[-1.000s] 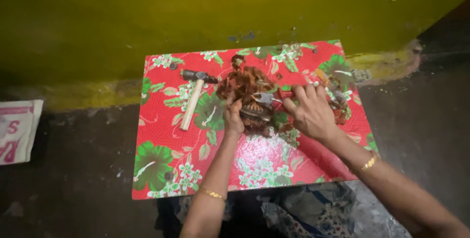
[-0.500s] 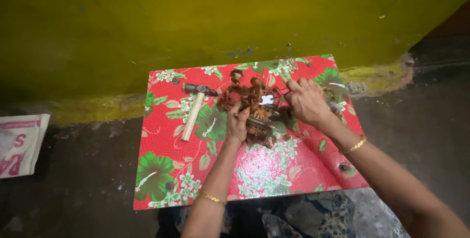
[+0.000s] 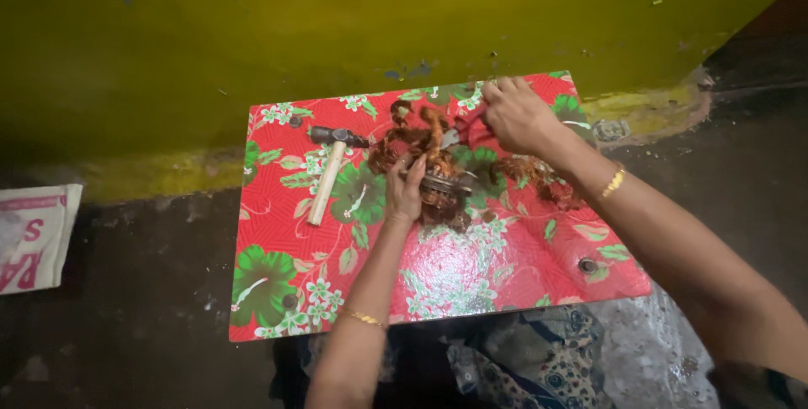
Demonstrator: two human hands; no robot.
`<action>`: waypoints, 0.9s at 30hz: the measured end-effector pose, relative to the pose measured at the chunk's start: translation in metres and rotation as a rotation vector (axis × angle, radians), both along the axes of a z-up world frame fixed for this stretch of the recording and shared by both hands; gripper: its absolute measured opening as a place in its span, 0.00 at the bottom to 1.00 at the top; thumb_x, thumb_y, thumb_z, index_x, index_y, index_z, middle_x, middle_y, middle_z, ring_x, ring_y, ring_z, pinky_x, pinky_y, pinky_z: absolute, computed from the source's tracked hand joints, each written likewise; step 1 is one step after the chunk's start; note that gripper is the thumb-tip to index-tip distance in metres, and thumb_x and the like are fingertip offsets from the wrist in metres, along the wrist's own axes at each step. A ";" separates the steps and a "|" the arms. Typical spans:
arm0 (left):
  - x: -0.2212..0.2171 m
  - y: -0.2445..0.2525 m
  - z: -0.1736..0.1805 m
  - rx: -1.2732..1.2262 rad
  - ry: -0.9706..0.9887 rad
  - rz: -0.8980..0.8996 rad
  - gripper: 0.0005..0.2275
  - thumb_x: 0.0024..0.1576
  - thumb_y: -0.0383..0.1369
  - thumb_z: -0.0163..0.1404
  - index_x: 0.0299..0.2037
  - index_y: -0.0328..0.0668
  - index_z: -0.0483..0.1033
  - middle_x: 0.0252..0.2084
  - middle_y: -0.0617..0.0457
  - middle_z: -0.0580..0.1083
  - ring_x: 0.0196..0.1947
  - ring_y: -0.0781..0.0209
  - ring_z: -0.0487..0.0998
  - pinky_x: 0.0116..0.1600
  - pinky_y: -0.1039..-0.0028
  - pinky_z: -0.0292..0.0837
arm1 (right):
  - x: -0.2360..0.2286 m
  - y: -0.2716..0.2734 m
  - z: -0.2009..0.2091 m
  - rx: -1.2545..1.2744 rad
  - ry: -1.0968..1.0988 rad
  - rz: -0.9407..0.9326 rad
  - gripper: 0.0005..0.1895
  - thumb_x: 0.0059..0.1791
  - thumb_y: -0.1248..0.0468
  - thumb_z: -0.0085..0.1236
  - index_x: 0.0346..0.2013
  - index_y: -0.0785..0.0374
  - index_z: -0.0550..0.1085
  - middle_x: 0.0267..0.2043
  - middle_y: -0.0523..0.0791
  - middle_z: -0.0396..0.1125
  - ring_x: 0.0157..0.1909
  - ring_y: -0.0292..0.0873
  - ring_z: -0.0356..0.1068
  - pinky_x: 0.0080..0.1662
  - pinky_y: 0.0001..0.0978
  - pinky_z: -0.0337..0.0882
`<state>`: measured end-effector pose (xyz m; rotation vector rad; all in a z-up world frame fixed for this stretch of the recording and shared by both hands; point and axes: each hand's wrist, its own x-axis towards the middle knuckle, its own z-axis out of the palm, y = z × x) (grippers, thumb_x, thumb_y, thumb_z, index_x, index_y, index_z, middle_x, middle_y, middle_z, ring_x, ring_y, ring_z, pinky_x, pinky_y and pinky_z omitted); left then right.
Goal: The person uses pliers to pull and cut copper windings out of a motor stator on a table.
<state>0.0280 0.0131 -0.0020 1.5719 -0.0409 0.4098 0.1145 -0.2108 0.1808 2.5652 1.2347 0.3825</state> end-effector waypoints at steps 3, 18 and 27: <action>0.007 -0.005 0.008 0.041 -0.018 0.071 0.25 0.58 0.49 0.51 0.48 0.28 0.80 0.40 0.46 0.79 0.40 0.61 0.76 0.47 0.72 0.70 | -0.006 -0.026 -0.019 0.053 0.176 -0.064 0.11 0.36 0.61 0.59 0.30 0.61 0.81 0.52 0.56 0.63 0.51 0.58 0.63 0.51 0.52 0.63; 0.006 -0.008 -0.006 0.016 0.020 0.098 0.27 0.58 0.49 0.51 0.51 0.25 0.78 0.43 0.44 0.79 0.42 0.60 0.75 0.50 0.70 0.70 | -0.053 -0.091 -0.029 0.434 1.326 -0.639 0.27 0.46 0.70 0.55 0.60 0.52 0.75 0.37 0.60 0.72 0.38 0.61 0.71 0.43 0.60 0.70; 0.006 -0.007 -0.037 0.028 -0.009 0.176 0.31 0.58 0.49 0.51 0.55 0.18 0.73 0.53 0.37 0.74 0.53 0.53 0.74 0.58 0.68 0.68 | -0.084 -0.054 -0.019 0.455 0.852 0.022 0.22 0.39 0.67 0.58 0.47 0.71 0.73 0.51 0.58 0.68 0.55 0.58 0.67 0.56 0.49 0.66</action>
